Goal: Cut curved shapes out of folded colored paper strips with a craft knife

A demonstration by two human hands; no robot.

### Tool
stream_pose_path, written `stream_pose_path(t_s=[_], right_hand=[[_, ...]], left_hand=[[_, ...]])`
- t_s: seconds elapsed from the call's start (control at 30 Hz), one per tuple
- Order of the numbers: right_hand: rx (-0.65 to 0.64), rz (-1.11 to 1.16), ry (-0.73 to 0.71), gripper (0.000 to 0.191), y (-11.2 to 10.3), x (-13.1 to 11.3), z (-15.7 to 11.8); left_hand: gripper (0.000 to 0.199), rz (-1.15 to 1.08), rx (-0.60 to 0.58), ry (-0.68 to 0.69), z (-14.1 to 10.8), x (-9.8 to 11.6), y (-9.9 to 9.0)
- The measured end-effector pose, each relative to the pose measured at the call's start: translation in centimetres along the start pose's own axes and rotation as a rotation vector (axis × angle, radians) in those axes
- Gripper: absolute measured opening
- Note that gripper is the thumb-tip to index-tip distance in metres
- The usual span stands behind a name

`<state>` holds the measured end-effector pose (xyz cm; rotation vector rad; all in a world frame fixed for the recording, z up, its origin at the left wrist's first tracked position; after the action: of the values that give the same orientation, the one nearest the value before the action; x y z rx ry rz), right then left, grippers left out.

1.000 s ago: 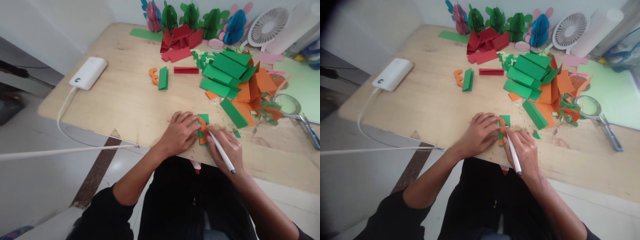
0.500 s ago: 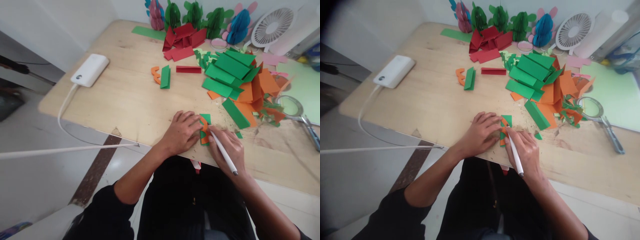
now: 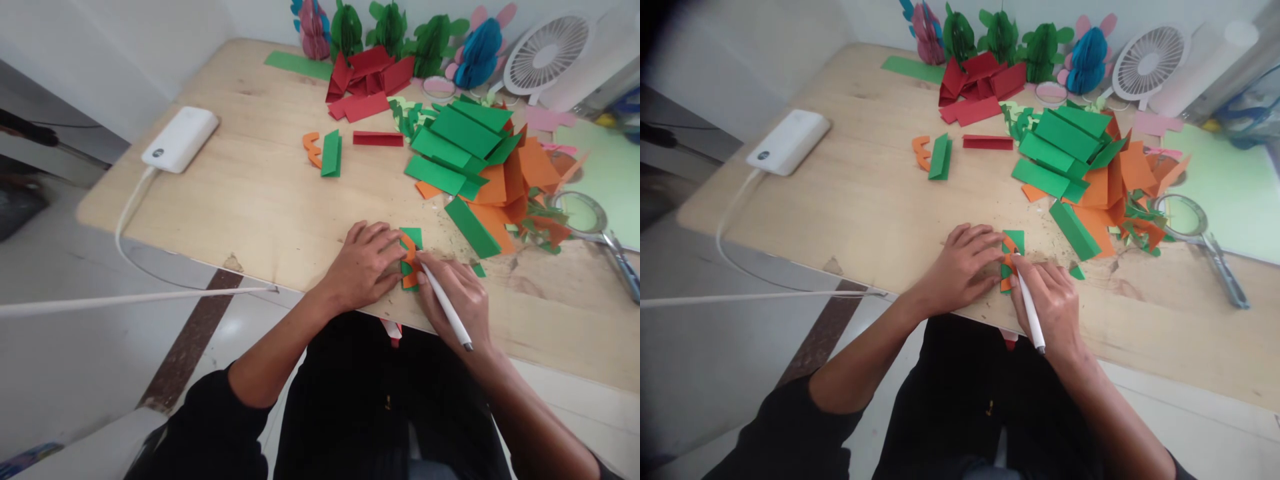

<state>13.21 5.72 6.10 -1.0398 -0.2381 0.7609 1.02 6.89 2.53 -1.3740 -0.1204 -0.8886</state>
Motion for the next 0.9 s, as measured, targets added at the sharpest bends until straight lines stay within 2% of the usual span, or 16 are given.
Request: stream_pose_path(t_s=[0.9], right_hand=[[-0.011, 0.002, -0.014, 0.021, 0.22, -0.13, 0.01]], left_hand=[[0.027, -0.008, -0.015, -0.024, 0.0, -0.1, 0.09]])
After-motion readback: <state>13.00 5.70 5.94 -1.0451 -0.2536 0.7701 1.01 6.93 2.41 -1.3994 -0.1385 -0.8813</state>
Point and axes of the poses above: each hand's wrist, its own z-axis towards the middle knuckle, its own y-axis out of the palm, x = y × z, the point moved 8 cm from there along z, towards the middle knuckle, and after that the axes turned 8 degrees about -z, right-handed, at the moved point
